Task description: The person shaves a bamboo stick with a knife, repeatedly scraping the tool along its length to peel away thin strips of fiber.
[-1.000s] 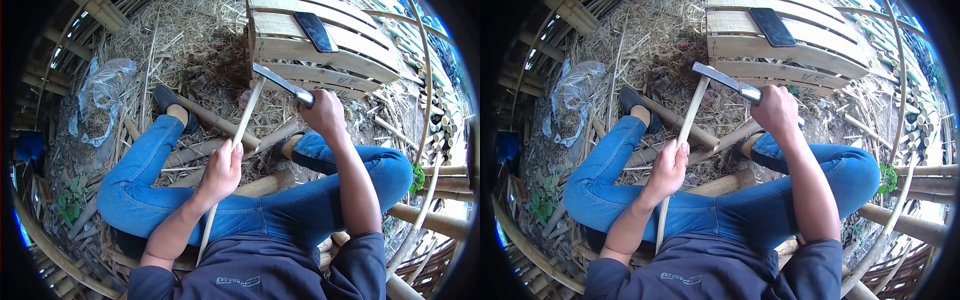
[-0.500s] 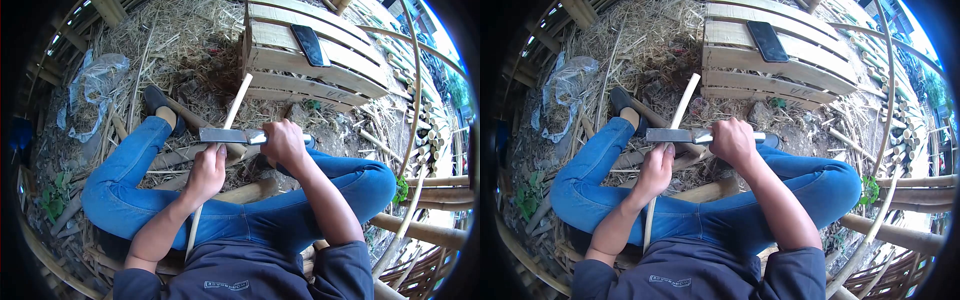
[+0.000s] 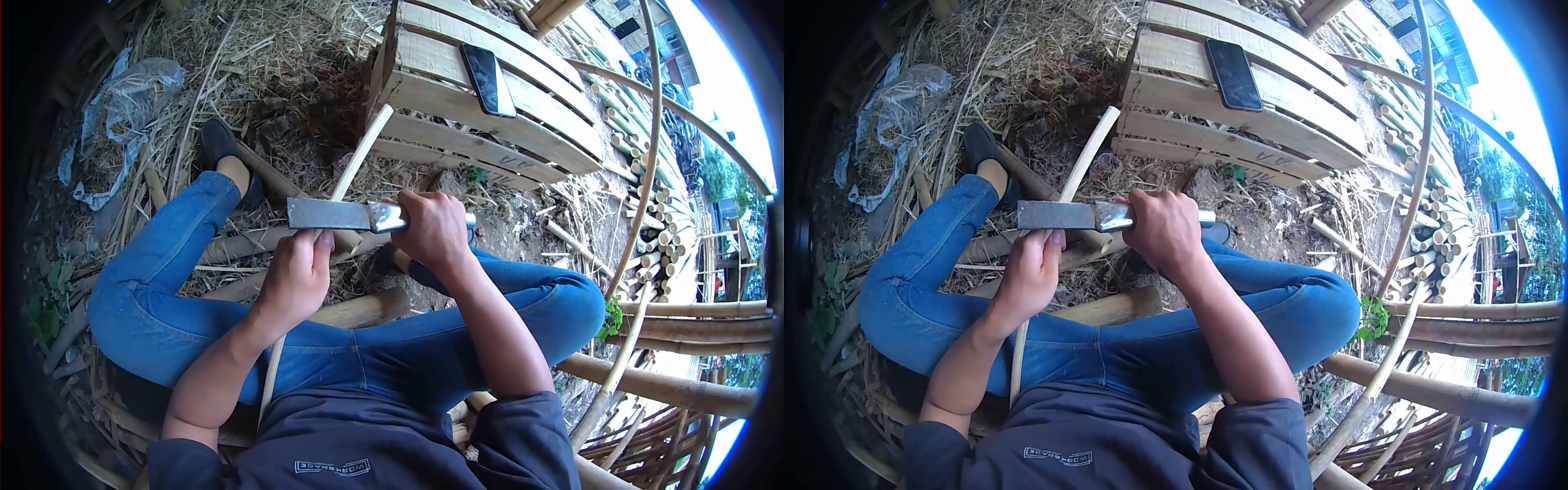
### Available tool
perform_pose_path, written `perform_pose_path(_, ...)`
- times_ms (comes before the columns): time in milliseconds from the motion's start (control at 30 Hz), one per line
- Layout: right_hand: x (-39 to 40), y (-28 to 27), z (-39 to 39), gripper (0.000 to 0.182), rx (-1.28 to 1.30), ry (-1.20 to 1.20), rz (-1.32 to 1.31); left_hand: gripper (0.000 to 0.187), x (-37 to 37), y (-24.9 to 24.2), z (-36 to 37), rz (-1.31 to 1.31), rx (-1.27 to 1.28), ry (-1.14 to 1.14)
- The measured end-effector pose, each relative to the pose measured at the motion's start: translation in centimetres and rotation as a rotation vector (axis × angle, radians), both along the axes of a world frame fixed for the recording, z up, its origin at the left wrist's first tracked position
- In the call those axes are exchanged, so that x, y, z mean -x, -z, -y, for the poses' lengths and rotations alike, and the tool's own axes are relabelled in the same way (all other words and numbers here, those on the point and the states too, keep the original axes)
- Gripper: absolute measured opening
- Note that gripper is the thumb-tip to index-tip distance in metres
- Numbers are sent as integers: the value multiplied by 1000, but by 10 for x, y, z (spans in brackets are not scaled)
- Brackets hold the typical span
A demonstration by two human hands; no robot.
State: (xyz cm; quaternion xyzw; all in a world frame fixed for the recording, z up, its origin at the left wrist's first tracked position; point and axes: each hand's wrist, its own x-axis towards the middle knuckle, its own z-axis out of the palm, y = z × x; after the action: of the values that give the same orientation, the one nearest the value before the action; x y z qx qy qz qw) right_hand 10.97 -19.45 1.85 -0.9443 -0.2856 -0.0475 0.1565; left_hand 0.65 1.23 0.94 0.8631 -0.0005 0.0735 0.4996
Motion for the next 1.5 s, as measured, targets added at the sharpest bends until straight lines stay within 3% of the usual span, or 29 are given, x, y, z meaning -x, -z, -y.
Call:
perform_pose_path(367,1,4,-2,13,-105,35,-6,20,2,-4,5,-37,-11,38)
perform_pose_path(900,-4,9,7,7,-159,164,-28,31,3,17,1,-114,1,75)
perform_pose_path(1033,-11,7,9,10,-36,236,-81,31,1,25,-1,-92,-45,61)
perform_pose_path(1167,-12,7,9,14,-81,235,-41,29,4,21,0,-110,1,97)
perform_pose_path(1267,-31,5,24,19,-143,419,-130,29,13,21,1,-106,-43,145)
perform_pose_path(1400,-44,4,53,22,-107,477,-94,30,20,5,17,-70,-22,215)
perform_pose_path(1500,-34,4,44,24,-293,524,-119,30,8,6,11,-155,-13,137)
